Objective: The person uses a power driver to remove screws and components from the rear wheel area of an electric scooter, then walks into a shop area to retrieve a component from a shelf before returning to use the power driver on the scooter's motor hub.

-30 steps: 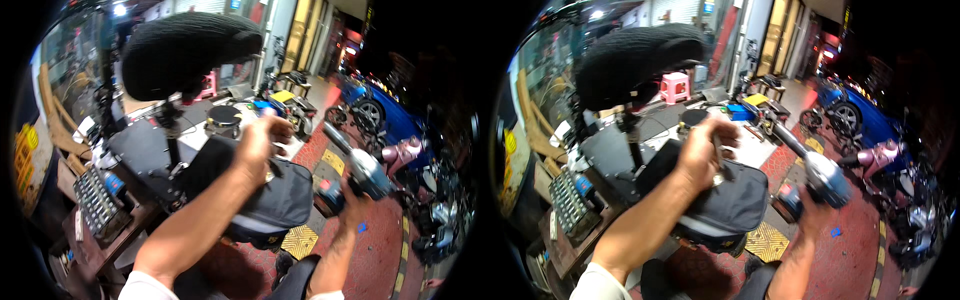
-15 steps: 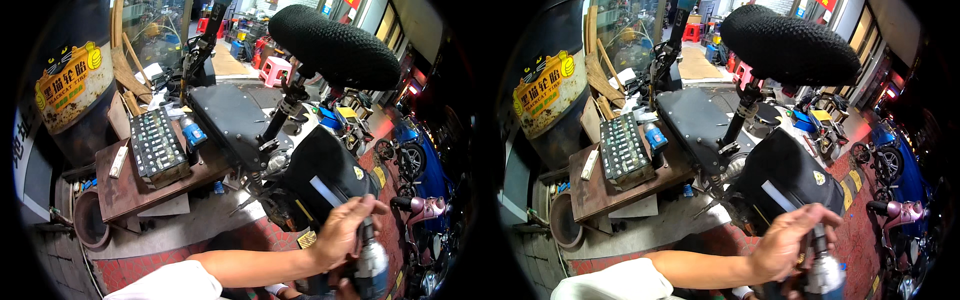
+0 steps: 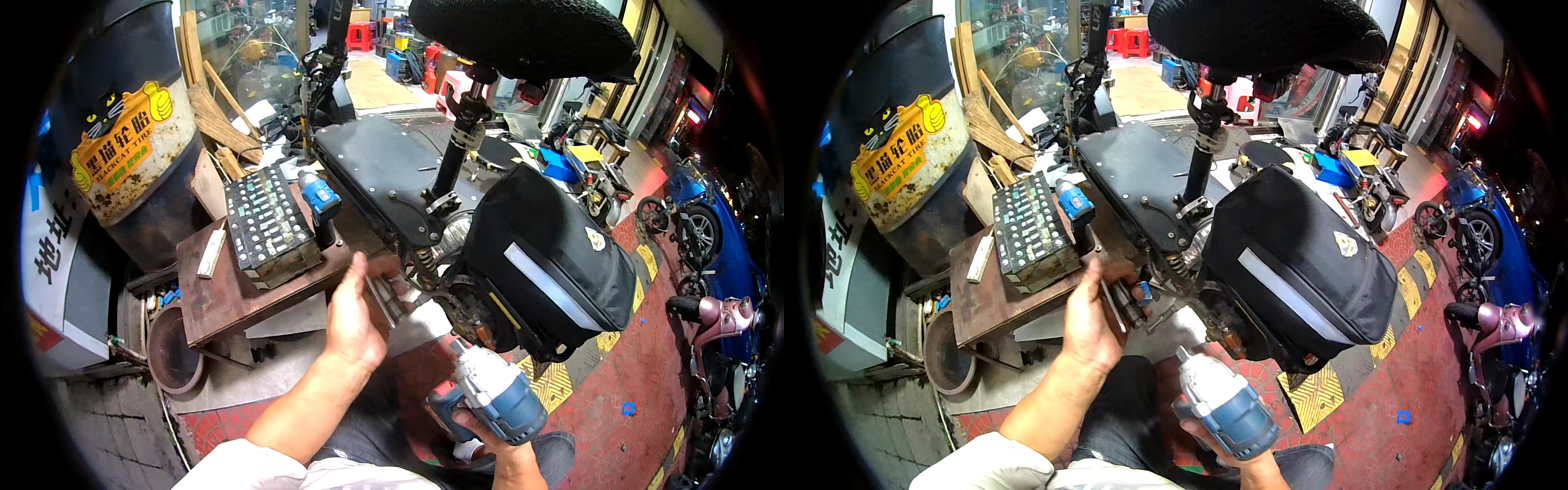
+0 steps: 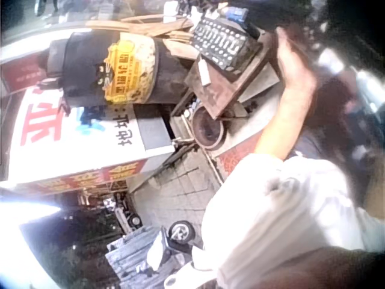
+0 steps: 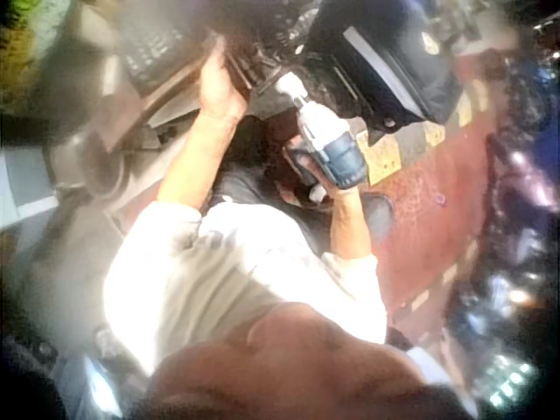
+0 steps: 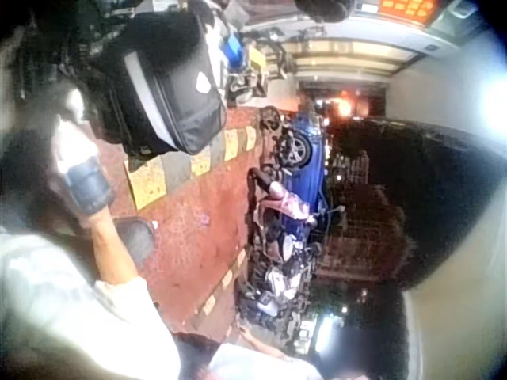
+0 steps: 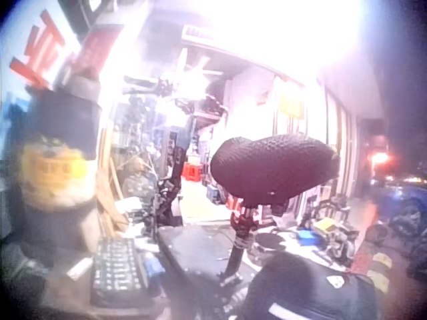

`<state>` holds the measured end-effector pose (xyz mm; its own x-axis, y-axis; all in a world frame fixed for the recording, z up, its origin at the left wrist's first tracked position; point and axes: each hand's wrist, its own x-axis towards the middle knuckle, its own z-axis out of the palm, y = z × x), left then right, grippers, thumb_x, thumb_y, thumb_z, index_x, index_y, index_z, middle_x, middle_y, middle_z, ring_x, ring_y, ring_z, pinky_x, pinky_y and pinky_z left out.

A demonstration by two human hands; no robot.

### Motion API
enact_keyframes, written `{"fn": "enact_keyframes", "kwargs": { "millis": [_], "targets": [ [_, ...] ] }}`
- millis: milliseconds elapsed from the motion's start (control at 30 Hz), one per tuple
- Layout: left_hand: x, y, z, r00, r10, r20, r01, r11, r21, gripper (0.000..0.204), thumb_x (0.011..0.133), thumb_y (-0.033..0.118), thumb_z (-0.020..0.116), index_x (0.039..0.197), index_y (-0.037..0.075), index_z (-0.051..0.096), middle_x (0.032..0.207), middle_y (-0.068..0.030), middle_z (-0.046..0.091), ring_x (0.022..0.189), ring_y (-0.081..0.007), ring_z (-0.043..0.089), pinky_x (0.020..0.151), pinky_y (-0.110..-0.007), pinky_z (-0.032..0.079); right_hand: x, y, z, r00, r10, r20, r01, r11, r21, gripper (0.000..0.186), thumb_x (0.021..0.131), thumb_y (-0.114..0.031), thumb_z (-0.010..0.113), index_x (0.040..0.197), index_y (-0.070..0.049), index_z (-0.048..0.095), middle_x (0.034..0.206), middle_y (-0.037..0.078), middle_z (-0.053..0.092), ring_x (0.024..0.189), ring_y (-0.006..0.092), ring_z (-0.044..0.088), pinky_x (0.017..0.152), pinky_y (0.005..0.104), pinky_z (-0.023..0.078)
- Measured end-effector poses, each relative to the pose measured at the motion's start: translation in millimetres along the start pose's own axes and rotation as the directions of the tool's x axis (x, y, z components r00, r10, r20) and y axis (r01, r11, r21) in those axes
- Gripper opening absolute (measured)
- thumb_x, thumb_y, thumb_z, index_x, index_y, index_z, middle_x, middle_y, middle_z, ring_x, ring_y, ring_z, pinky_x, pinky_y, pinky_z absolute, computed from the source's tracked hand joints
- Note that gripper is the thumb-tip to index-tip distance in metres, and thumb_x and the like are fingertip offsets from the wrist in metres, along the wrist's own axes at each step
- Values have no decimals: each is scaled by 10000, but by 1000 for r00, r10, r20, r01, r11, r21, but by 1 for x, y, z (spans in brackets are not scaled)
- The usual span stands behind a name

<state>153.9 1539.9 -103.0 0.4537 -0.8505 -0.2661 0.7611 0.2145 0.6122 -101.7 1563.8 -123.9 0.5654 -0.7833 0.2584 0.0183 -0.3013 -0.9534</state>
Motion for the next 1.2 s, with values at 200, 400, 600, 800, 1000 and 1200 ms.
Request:
{"fn": "enact_keyframes", "kwargs": {
  "millis": [200,400,600,800,1000,1200],
  "targets": [
    [2,-22,-7,825,277,493,-549,602,580,295,1056,260,654,1053,-22,743,946,-80,671,842,-190,647,730,-349,547,11,17,-1,990,-136,43,139,988,-63,637,836,-135,913,1402,-45,634,1343,94,696,1340,239,598,1165,397,417],
    [-13,15,-6,486,89,870,-873,1,487,195,887,151,786,1039,28,784,1144,-175,612,926,-289,667,790,-370,543,15,19,-10,995,83,51,-89,989,119,518,851,-131,899,1312,-35,682,1205,81,732,1149,219,674,981,392,536],
    [-18,38,1,365,-90,927,-919,-193,343,195,846,154,812,1009,54,772,1169,-180,613,926,-320,702,785,-398,592,14,17,-2,998,51,27,-56,966,252,549,809,-80,920,1308,-39,694,1245,90,728,1201,218,659,1040,390,504],
    [-18,69,15,241,-368,898,-965,-194,179,205,885,237,805,982,75,725,1203,-195,618,921,-357,704,747,-435,601,17,28,-17,982,32,186,-96,933,346,581,784,-67,932,1316,-37,701,1279,92,720,1215,236,657,1054,400,494],
    [-32,90,56,267,-800,538,-932,-73,355,242,967,299,751,979,60,713,1090,-185,624,849,-395,688,710,-480,557,6,54,-31,960,93,265,-205,876,436,847,699,-151,1002,1419,-9,580,1297,71,719,1234,219,660,1095,417,493],
    [-40,84,61,289,-727,623,-925,-44,377,307,944,352,780,986,50,752,1102,-193,645,750,-375,694,680,-455,558,1,69,-31,962,59,266,-185,858,479,1083,665,-173,1027,1550,10,430,1348,87,697,1267,231,648,1145,444,455]
  ]
}}
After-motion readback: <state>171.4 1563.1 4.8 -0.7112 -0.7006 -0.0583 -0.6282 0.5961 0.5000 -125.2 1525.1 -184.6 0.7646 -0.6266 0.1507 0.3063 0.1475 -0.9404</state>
